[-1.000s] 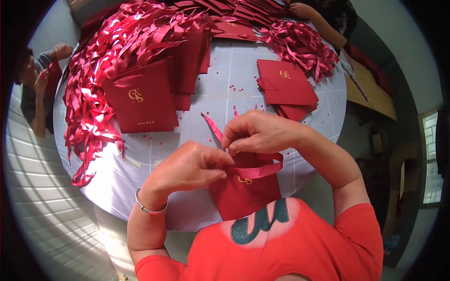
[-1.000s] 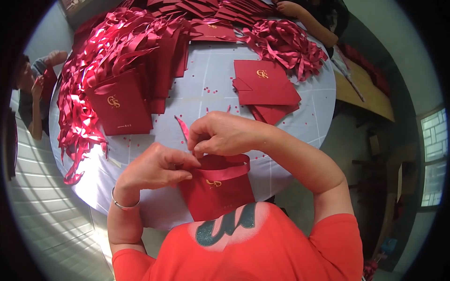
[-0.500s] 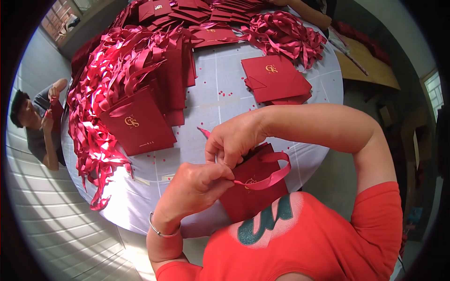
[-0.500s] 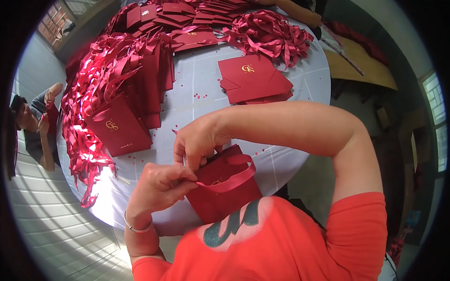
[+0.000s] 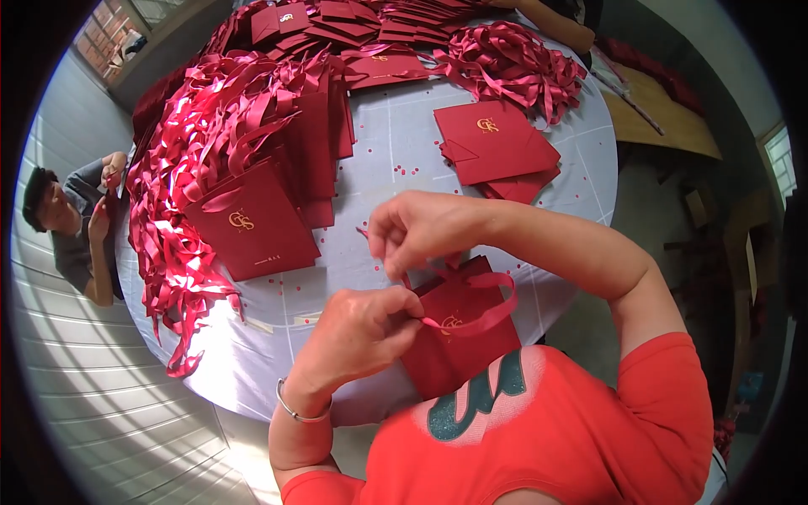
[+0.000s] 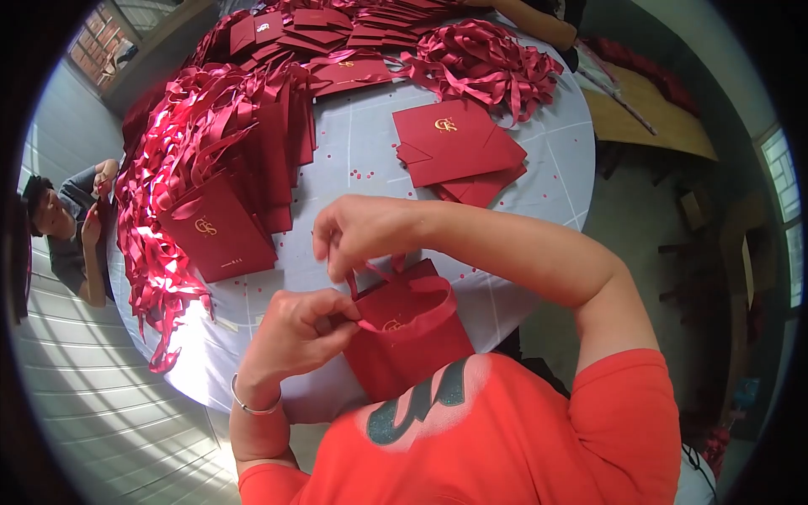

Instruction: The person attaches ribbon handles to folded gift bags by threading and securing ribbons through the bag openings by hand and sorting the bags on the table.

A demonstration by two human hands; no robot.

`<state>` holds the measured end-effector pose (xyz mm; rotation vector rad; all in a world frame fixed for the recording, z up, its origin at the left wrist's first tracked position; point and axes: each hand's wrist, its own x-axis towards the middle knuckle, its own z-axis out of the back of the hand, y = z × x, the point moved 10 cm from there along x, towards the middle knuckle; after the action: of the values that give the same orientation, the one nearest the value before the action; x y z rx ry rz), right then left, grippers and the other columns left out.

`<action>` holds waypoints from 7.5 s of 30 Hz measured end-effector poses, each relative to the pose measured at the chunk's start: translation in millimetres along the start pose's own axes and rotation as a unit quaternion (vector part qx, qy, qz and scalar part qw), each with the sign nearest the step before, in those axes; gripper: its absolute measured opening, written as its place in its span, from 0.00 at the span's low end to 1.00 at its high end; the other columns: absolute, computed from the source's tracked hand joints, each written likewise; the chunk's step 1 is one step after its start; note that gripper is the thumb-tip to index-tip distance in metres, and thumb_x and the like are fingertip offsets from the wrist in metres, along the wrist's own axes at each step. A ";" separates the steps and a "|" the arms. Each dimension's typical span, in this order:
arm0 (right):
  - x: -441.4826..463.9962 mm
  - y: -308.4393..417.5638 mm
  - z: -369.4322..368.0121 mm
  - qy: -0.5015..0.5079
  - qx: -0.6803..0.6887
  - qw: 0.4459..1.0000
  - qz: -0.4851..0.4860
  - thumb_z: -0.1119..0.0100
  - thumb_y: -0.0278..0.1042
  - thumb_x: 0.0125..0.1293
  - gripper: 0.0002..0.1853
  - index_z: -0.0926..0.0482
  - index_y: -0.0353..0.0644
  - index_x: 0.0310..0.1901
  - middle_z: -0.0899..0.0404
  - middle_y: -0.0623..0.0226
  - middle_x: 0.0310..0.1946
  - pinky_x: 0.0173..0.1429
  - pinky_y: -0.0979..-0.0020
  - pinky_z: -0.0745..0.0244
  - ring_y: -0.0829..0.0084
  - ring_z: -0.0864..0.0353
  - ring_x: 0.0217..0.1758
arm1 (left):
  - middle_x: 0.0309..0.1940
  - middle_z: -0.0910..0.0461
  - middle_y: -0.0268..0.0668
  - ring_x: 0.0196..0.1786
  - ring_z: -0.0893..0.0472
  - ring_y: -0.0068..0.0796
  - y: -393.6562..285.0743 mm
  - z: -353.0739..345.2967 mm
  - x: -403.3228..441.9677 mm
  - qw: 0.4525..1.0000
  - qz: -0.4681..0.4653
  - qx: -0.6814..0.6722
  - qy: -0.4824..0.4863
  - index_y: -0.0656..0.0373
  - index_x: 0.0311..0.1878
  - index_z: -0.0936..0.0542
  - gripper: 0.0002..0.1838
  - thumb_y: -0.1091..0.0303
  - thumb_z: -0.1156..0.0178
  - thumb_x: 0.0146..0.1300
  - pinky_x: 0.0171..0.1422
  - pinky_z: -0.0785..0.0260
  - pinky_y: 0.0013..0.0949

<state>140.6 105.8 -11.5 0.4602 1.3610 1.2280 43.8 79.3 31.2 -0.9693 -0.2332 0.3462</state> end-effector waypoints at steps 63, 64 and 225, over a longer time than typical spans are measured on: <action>-81.9 -87.9 19.7 -0.210 0.218 0.950 0.072 0.34 0.26 0.68 0.05 0.17 0.35 0.42 0.16 0.71 0.34 0.39 0.80 0.24 0.84 0.20 0.35 | 0.30 0.14 0.45 0.32 0.15 0.34 64.9 15.1 1.5 0.982 0.191 0.011 -0.007 0.68 0.41 0.17 0.13 0.67 0.31 0.59 0.40 0.25 0.35; -82.4 -86.2 18.9 -0.208 0.217 0.951 0.072 0.34 0.26 0.68 0.05 0.17 0.35 0.42 0.16 0.71 0.34 0.39 0.80 0.24 0.84 0.20 0.35 | 0.30 0.14 0.40 0.32 0.17 0.27 67.2 10.4 -0.3 0.975 0.218 -0.030 0.025 0.67 0.42 0.16 0.15 0.63 0.31 0.62 0.39 0.26 0.32; -71.7 -50.2 270.5 -0.519 -0.247 0.756 0.313 0.33 0.26 0.63 0.04 0.13 0.43 0.39 0.15 0.62 0.50 0.59 0.69 0.23 0.66 0.17 0.54 | 0.29 0.14 0.47 0.35 0.15 0.47 62.3 -6.7 11.4 0.993 0.116 -0.004 -0.036 0.63 0.38 0.15 0.14 0.59 0.37 0.65 0.43 0.24 0.43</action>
<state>418.1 130.3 45.3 1.0551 -0.1235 1.4273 45.2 110.8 -24.1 -0.9945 -0.1870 0.5937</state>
